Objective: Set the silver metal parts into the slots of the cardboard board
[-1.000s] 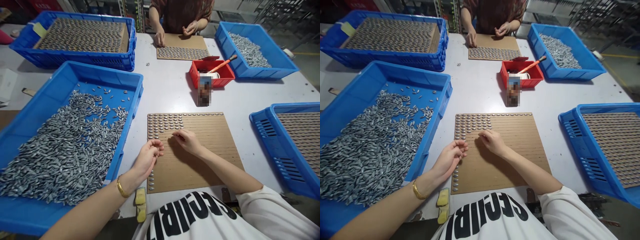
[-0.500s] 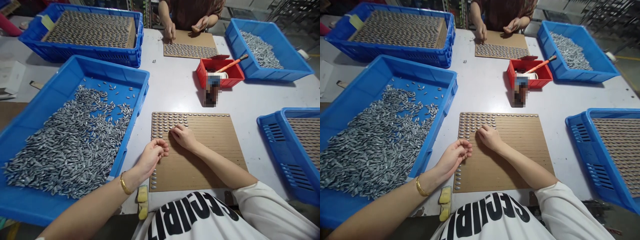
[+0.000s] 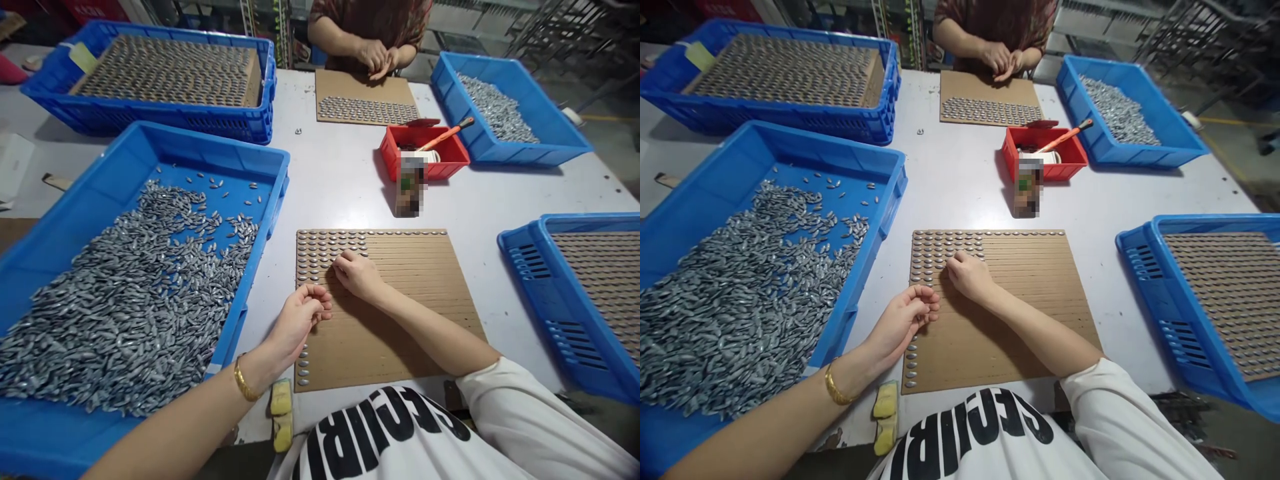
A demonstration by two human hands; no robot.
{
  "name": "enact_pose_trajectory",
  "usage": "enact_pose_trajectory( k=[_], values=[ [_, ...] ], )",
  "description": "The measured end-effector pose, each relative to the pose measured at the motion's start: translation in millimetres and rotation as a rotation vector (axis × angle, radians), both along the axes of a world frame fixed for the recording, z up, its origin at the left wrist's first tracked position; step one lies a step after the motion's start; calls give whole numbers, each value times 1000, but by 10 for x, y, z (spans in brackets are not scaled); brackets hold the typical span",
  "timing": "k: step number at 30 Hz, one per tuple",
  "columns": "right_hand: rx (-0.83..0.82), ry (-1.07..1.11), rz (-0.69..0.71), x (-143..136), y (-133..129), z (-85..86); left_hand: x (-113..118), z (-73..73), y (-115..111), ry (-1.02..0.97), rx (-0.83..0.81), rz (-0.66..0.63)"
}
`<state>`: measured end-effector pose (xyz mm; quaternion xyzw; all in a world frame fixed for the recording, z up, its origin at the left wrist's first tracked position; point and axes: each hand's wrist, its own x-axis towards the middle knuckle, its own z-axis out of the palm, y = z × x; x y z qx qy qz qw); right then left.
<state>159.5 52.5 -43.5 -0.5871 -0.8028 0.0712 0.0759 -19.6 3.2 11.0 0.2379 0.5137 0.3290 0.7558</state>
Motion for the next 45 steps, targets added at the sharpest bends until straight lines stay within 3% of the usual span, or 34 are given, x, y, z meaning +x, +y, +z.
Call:
enact_pose_trajectory(
  k=[19, 29, 37, 45],
  values=[
    [-89, -73, -30, -60, 21, 114, -8, 16, -8, 23, 5, -8],
    [-7, 41, -50, -27, -69, 115, -16, -24, 28, -120, -39, 69],
    [23, 412, 315, -289, -580, 306, -20, 34, 55, -276, -97, 177],
    [-13, 569, 355, -362, -630, 242, -14, 138, 48, -284, -125, 171]
  ],
)
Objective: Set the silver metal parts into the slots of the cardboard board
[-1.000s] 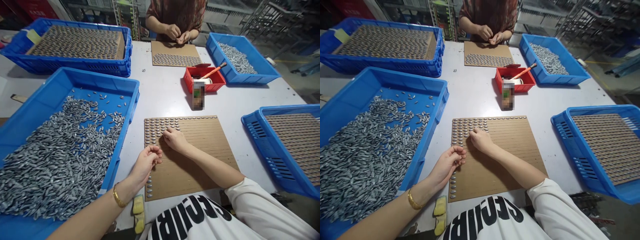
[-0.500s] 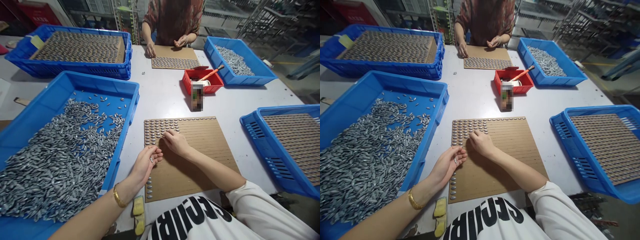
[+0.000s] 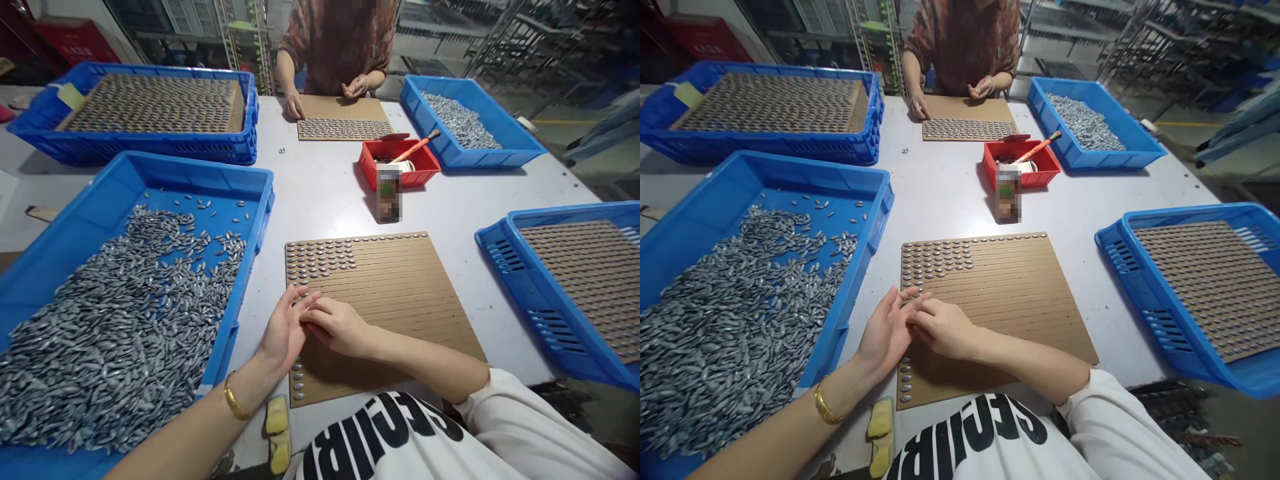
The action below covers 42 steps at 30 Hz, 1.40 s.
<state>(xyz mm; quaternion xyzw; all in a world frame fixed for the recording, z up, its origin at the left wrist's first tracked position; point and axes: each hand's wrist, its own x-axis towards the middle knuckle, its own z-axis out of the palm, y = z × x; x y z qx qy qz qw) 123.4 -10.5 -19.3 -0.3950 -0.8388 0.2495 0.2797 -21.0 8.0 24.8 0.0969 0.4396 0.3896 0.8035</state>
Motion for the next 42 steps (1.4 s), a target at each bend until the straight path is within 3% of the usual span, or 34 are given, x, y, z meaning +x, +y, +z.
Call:
enact_pose_trajectory(
  k=[4, 8, 12, 15, 21, 24, 26, 30, 33, 36, 42],
  values=[
    [19, 71, -31, 74, 8, 28, 11, -26, -12, 24, 62, -42],
    [-20, 159, -176, 189, 53, 119, 9, -95, -41, 216, 182, -167],
    [-83, 214, -199, 248, 41, 186, -8, -111, -60, 297, 215, -244],
    [-256, 286, -243, 273, 9, 198, -14, -92, -61, 313, 234, -247],
    [-836, 600, -191, 350, 4, 177, 2, -59, -62, 397, 339, -302],
    [-938, 629, -198, 395, 4, 153, 9, -62, -68, 413, 366, -335],
    [-841, 547, -220, 461, 10, 133, 12, -67, -73, 417, 343, -357],
    [-346, 223, -294, 705, 92, 49, 18, -79, -83, 407, 258, -338],
    [-88, 28, -317, 882, 205, -71, 29, -86, -87, 383, 238, -326],
    [36, -139, -309, 949, 304, -202, 41, -88, -87, 374, 243, -335],
    [131, -412, -268, 856, 432, -355, 50, -60, -81, 384, 233, -344]
  ],
)
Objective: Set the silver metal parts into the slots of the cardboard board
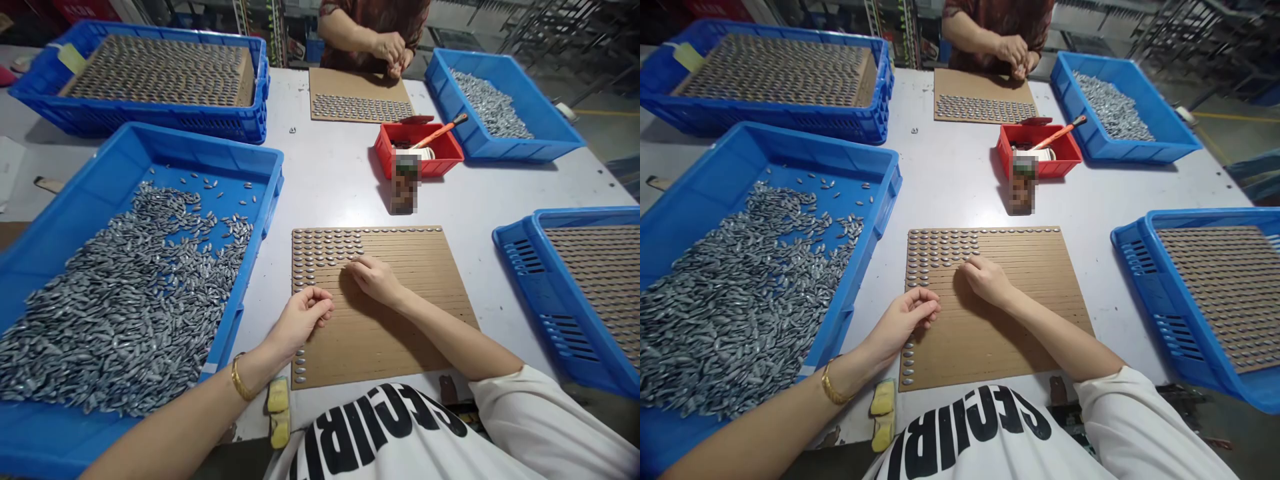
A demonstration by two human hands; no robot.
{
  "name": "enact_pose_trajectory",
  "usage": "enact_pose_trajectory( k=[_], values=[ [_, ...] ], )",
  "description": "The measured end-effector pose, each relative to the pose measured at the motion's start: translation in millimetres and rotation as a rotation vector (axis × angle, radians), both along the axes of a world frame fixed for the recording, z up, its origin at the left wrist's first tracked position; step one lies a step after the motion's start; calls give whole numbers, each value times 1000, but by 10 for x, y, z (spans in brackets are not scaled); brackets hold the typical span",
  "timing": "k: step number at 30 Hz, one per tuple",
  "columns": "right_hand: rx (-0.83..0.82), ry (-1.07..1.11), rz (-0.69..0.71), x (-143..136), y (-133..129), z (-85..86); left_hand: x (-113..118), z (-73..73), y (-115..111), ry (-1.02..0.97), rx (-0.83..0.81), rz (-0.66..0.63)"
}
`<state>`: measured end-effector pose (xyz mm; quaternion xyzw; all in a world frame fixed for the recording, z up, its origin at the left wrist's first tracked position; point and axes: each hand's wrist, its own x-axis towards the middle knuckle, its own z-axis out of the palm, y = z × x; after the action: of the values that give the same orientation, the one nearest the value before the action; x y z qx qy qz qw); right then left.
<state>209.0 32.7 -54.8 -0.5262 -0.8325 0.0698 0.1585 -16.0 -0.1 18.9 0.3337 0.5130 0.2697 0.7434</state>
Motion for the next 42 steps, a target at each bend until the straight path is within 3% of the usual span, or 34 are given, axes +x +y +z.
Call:
enact_pose_trajectory(
  k=[12, 23, 42],
  values=[
    [-3, -158, 24, -101, 89, 12, -9, 1, -5, -1, -2, -5],
    [108, -286, 76, -137, 73, -11, -11, -14, -7, 28, 13, -30],
    [-100, -154, -97, -221, 148, 78, -36, -55, 18, 33, 31, -30]
  ],
)
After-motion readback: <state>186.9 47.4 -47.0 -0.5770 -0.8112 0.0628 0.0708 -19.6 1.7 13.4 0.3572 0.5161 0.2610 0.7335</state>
